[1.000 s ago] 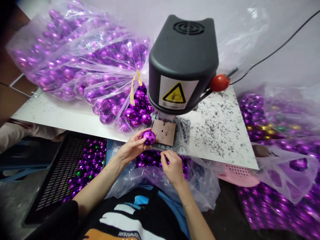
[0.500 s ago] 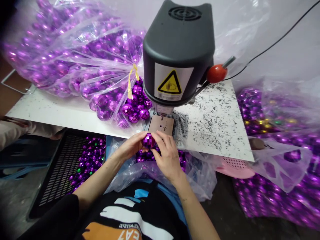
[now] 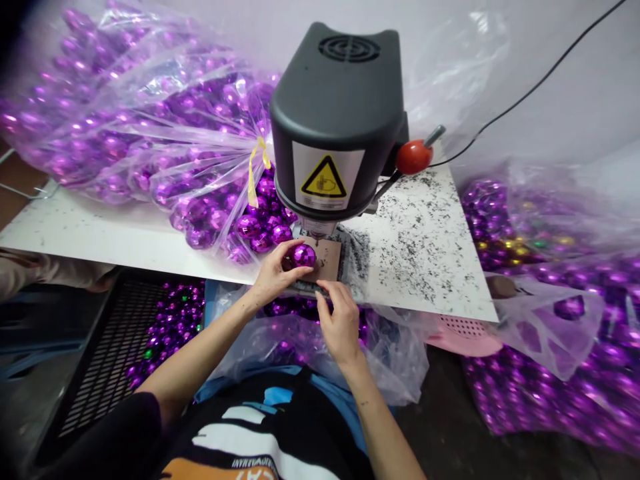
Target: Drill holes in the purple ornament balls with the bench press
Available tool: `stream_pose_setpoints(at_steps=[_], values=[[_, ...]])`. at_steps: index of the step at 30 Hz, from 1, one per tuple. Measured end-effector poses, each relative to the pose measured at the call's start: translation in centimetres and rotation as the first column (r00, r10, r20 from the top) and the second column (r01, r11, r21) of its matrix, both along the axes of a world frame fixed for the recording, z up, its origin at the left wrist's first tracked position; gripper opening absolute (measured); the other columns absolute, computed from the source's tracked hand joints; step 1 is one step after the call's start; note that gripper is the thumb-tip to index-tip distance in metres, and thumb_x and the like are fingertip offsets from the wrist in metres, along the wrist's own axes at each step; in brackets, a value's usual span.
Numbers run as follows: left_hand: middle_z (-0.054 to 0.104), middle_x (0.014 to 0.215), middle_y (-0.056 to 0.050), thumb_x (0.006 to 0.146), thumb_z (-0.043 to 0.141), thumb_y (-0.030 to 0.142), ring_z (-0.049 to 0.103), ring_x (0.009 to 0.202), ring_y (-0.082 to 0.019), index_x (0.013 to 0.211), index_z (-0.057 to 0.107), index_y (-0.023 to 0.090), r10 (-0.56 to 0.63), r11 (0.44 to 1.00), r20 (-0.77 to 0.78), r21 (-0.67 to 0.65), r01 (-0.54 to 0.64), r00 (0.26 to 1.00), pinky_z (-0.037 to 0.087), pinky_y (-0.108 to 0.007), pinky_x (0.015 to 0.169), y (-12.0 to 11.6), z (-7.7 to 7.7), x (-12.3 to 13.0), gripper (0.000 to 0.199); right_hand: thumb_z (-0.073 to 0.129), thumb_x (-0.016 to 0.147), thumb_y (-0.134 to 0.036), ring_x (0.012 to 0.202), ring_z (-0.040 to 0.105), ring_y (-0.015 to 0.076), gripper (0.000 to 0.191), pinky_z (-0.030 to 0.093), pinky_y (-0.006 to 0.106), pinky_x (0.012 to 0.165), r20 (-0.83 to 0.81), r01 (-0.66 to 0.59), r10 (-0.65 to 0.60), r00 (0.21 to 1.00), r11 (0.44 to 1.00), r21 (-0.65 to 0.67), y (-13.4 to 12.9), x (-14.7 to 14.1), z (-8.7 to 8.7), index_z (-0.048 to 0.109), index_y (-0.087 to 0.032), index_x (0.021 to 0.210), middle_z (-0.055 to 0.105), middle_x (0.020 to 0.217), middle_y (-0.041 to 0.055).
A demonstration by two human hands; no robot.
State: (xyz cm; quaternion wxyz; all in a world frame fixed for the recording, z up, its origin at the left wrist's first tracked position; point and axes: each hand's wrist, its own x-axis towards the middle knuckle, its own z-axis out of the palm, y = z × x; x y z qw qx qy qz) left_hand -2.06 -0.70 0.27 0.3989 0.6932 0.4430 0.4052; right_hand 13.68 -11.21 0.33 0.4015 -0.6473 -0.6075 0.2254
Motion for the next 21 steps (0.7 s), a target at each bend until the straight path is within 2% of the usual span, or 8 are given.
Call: stream_pose_setpoints(at_steps=[5,8,12,15,17,19,21], values=[[0.067,0.12,-0.009,0.078,0.081,0.034,0.063,0.113,-0.024,0.123,0.06,0.02,-0.044,0.983,-0.134,0.17,0.066,0.99,0.049,-0.038,0.1,1.4,-0.3,1.2,0.051,0.047,0.093,-0.037,0.096,0.063,0.0112,0.028,0.053,0.027,0.09,-0.017,-0.018,0.017,1.0,0.999,-0.045,-0.6,0.4,-0.3,0.067,-0.02,0.104,0.067,0.103,0.0068],[0.065,0.117,-0.009,0.078,0.081,0.037,0.062,0.111,-0.025,0.123,0.061,0.02,-0.008,0.96,-0.243,0.271,0.076,0.97,0.049,-0.039,0.099,1.4,-0.3,1.9,0.051,0.048,0.093,-0.038,0.094,0.063,0.0109,0.029,0.052,0.025,0.087,-0.039,-0.023,0.021,0.999,0.998,-0.06,-0.9,0.5,-0.4,0.068,-0.019,0.101,0.067,0.1,0.0068],[0.061,0.107,-0.008,0.078,0.079,0.038,0.06,0.102,-0.025,0.119,0.062,0.019,0.065,0.954,-0.348,0.297,0.044,0.935,0.05,-0.039,0.093,1.5,-0.2,3.3,0.049,0.049,0.092,-0.04,0.092,0.063,0.0106,0.029,0.051,0.025,0.086,-0.057,-0.013,0.008,0.998,0.997,-0.077,-0.7,1.5,0.6,0.068,-0.019,0.101,0.068,0.099,0.0062],[0.06,0.11,-0.01,0.079,0.077,0.036,0.059,0.106,-0.026,0.118,0.061,0.017,0.089,0.954,-0.343,0.299,0.019,0.935,0.049,-0.039,0.095,1.3,-0.3,4.0,0.047,0.05,0.092,-0.041,0.093,0.063,0.0101,0.03,0.051,0.024,0.087,-0.07,0.019,-0.025,0.997,0.996,-0.083,-0.4,2.6,2.1,0.068,-0.02,0.103,0.068,0.101,0.0055],[0.06,0.113,-0.01,0.082,0.074,0.035,0.059,0.108,-0.025,0.118,0.059,0.016,0.059,0.956,-0.293,0.292,0.03,0.954,0.049,-0.038,0.096,1.2,-0.4,3.9,0.043,0.051,0.091,-0.043,0.095,0.063,0.0101,0.03,0.051,0.024,0.088,-0.082,0.05,-0.057,0.995,0.995,-0.084,-0.2,3.2,2.9,0.068,-0.02,0.103,0.068,0.103,0.0054],[0.061,0.114,-0.01,0.085,0.072,0.036,0.06,0.107,-0.024,0.117,0.058,0.018,0.022,0.959,-0.251,0.277,0.05,0.968,0.048,-0.037,0.095,1.2,-0.6,3.6,0.039,0.052,0.091,-0.044,0.095,0.064,0.0103,0.032,0.052,0.024,0.087,-0.097,0.09,-0.098,0.99,0.992,-0.086,0.1,3.6,3.2,0.069,-0.02,0.103,0.068,0.104,0.0058],[0.062,0.113,-0.009,0.085,0.073,0.037,0.06,0.106,-0.024,0.115,0.059,0.018,0.009,0.962,-0.243,0.266,0.058,0.97,0.048,-0.037,0.094,1.4,-0.7,3.2,0.038,0.052,0.09,-0.046,0.089,0.064,0.0097,0.035,0.052,0.023,0.079,-0.115,0.135,-0.144,0.983,0.987,-0.089,0.5,3.8,2.7,0.068,-0.018,0.103,0.069,0.102,0.0063]])
